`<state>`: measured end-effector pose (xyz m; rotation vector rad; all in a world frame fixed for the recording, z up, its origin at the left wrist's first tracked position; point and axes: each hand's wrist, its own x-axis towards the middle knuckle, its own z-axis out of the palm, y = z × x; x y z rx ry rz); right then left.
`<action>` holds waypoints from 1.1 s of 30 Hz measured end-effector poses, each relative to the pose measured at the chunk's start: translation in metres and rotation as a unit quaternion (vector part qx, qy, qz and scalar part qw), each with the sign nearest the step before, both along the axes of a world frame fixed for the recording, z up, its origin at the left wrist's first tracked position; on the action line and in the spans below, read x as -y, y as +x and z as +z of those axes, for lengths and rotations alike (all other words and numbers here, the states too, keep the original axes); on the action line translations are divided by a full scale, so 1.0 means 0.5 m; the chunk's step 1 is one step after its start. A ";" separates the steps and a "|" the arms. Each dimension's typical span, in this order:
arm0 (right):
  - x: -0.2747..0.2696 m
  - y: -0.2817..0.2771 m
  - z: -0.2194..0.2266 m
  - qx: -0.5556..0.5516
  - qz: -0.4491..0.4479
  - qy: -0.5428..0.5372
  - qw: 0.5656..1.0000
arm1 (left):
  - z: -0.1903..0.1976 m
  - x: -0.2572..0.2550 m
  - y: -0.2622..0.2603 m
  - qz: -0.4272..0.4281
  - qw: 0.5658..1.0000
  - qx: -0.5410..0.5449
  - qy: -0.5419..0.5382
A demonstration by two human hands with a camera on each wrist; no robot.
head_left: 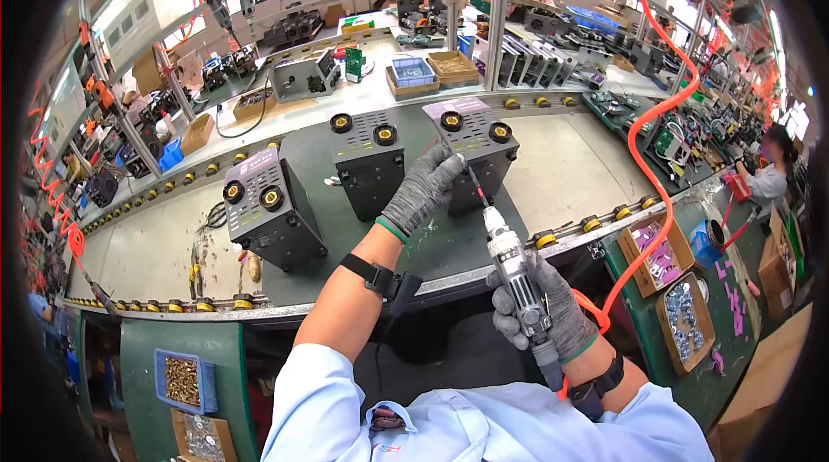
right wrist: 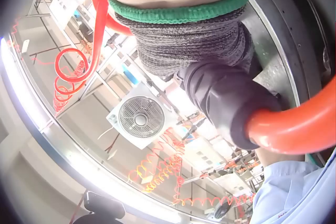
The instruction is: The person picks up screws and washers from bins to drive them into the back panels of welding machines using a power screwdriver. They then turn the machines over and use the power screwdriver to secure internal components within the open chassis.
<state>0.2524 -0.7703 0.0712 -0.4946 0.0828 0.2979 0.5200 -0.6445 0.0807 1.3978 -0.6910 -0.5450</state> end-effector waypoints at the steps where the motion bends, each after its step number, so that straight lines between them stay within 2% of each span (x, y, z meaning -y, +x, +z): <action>1: -0.001 0.000 -0.001 0.001 0.001 0.008 1.000 | 0.000 -0.001 -0.002 0.002 1.000 -0.010 0.000; 5: 0.004 0.007 -0.016 0.014 0.017 0.026 0.999 | 0.004 0.000 -0.009 0.018 1.000 -0.017 -0.005; 6: -0.010 0.004 0.005 0.005 -0.004 -0.013 1.000 | 0.005 0.001 -0.012 0.017 1.000 -0.015 -0.005; 9: -0.009 0.004 -0.004 0.012 -0.006 -0.011 1.000 | 0.011 0.006 -0.015 0.048 0.999 -0.009 -0.006; 11: -0.010 0.004 -0.003 0.015 -0.014 -0.018 1.000 | 0.010 0.013 -0.019 0.090 0.995 -0.049 -0.017; 17: -0.007 0.006 0.005 0.004 0.008 0.006 1.000 | -0.012 0.016 -0.003 0.104 0.994 0.011 0.027; 24: -0.003 0.003 0.016 -0.007 -0.001 0.010 1.000 | -0.016 0.027 -0.017 0.117 0.993 -0.018 0.016; 26: -0.003 0.004 0.013 -0.003 0.003 0.020 1.000 | -0.009 0.022 -0.025 0.134 0.990 0.031 0.032; 27: -0.003 0.005 0.011 -0.005 0.004 0.023 1.000 | -0.023 0.025 -0.011 0.135 0.990 0.029 0.035; 29: -0.005 0.006 0.002 0.002 0.004 0.026 1.000 | -0.071 0.030 0.027 0.150 0.982 0.104 0.046; 31: -0.002 0.007 -0.007 0.005 0.008 0.042 0.999 | -0.044 0.003 0.000 0.150 0.979 0.121 0.062; 33: 0.003 0.006 -0.014 0.010 0.006 0.027 1.000 | -0.029 -0.029 -0.013 0.126 0.957 0.201 0.166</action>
